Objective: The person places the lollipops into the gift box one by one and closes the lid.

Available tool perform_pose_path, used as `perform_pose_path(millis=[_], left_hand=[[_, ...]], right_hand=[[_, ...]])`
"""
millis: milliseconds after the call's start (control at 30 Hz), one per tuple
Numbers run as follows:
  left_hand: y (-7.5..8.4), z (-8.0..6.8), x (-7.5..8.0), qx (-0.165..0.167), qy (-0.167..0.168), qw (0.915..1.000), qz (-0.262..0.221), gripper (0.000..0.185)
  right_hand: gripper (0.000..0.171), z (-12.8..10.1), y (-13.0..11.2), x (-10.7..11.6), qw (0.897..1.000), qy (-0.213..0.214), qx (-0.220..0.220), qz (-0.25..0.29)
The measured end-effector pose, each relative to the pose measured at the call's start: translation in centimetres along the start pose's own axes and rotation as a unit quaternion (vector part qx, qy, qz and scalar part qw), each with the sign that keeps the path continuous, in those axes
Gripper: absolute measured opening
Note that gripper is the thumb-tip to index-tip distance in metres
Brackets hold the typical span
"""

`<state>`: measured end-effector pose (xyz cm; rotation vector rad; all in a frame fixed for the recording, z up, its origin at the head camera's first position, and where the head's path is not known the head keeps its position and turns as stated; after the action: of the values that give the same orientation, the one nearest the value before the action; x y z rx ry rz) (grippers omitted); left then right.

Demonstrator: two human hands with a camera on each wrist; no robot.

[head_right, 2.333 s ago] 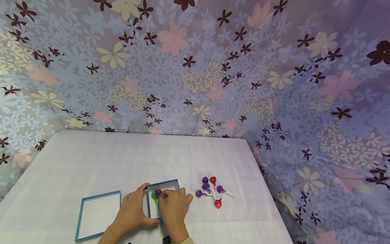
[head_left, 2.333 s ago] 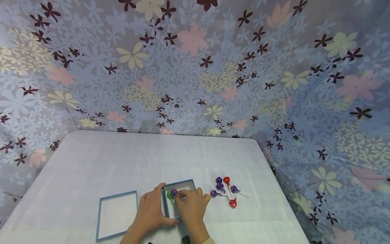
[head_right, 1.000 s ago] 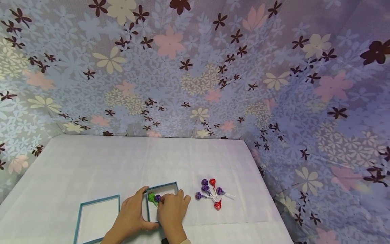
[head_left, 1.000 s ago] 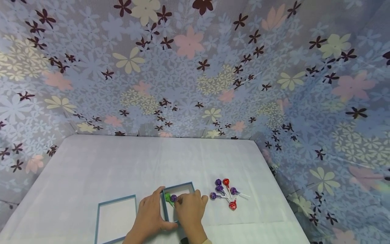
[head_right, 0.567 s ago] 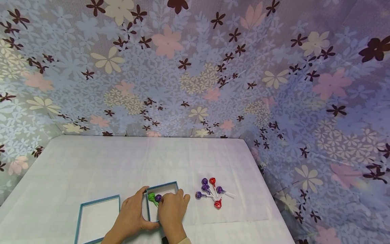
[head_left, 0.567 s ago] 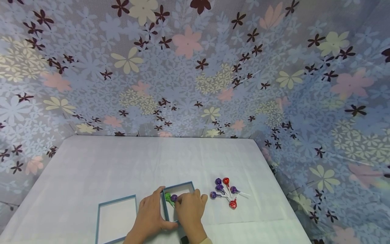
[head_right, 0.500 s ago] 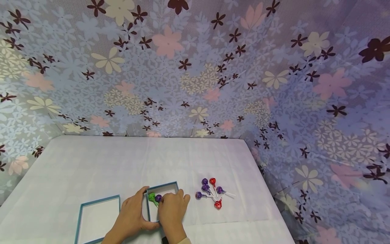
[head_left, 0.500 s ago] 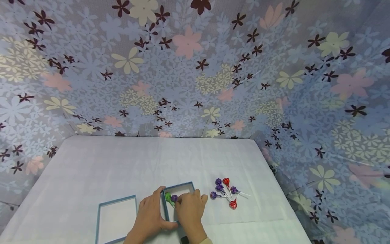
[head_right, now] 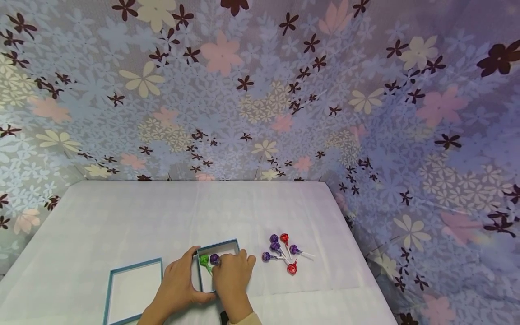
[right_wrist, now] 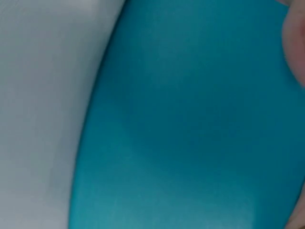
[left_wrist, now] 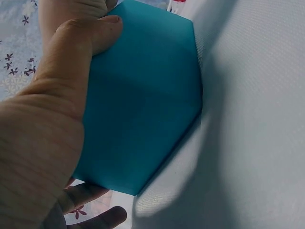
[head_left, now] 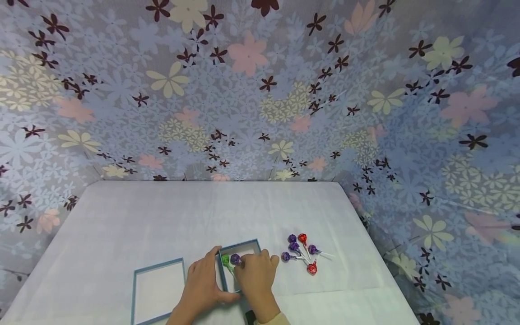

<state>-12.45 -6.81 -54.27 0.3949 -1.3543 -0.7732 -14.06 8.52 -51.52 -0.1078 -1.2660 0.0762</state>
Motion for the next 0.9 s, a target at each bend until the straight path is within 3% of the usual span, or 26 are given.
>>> perform_pose_path(millis=[267, 500, 700, 900], left_hand=[[0.2, 0.0, 0.2, 0.01, -0.01, 0.9998, -0.014, 0.134], [0.4, 0.2, 0.2, 0.024, -0.022, 0.9994, -0.014, 0.134], [0.4, 0.2, 0.2, 0.029, -0.025, 0.9991, -0.017, 0.134], [0.2, 0.2, 0.1, 0.041, -0.035, 0.998, -0.032, 0.134]], right_hand=[[0.02, -0.1, 1.2, 1.0, 0.995, 0.046, 0.028, 0.089], [0.028, 0.8, 4.3, 2.3, 0.984, 0.077, 0.066, 0.149], [0.045, 1.1, 7.5, 2.3, 0.978, 0.062, 0.132, 0.149], [0.047, 1.2, 10.0, 2.8, 0.972, 0.052, 0.153, 0.171]])
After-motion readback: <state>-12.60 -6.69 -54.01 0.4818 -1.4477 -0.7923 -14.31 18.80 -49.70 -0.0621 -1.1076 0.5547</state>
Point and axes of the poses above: each hand's wrist, its own z-axis towards the middle knuckle, its own x-axis out of the back of the hand, y = z × x, the point moved 2 cm from there along z, towards the middle knuckle, and after that the axes turned 9 degrees about -z, right-handed, at the moved point
